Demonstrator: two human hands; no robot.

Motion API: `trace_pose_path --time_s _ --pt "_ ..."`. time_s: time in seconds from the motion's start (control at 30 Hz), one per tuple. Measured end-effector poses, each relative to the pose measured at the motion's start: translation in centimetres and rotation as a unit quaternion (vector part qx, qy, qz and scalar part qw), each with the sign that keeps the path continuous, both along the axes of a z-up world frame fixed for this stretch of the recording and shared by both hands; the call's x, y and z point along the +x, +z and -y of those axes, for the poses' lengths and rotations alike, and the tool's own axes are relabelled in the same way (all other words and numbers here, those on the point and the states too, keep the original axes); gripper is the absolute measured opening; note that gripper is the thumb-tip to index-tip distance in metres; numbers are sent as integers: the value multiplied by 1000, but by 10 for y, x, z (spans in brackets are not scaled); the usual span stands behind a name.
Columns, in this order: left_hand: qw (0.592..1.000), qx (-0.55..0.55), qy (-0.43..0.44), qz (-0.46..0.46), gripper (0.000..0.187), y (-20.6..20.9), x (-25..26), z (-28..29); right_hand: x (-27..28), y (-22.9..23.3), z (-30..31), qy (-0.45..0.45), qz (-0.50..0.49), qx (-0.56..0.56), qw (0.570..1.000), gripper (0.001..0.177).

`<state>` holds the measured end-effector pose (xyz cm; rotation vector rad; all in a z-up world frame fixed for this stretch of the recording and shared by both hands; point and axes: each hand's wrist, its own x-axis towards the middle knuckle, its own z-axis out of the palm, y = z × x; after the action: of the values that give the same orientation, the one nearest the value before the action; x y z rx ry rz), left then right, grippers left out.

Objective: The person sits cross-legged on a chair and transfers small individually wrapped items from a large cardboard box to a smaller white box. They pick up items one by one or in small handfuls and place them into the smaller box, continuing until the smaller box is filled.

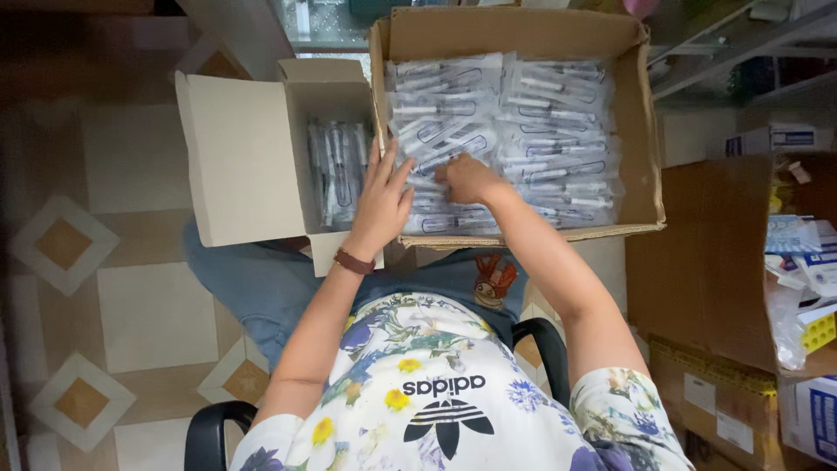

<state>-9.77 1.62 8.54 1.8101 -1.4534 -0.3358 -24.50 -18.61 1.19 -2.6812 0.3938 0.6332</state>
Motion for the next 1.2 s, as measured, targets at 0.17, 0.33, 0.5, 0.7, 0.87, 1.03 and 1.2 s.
trace_pose_path --time_s 0.17,0.33,0.5,0.7,0.87,1.03,1.2 --pt "1000 -11 -1 -19 46 2 1 -2 1 11 3 -71 2 11 997 35" --pt "1000 -8 6 -29 53 3 -1 -3 -7 70 14 -271 124 137 945 27" --pt "998 -42 41 -6 56 7 -3 -3 -9 94 9 -385 276 456 753 21" --pt "981 -119 91 121 48 43 -4 -7 -9 100 5 -350 256 583 687 23" --pt "965 -139 -5 223 49 78 9 -8 -20 94 8 -303 188 575 736 26" --pt "929 -192 -72 307 35 83 27 -4 -31 87 8 -258 155 583 755 29" --pt "957 -208 35 197 31 86 59 -3 -18 106 4 -279 257 624 683 35"
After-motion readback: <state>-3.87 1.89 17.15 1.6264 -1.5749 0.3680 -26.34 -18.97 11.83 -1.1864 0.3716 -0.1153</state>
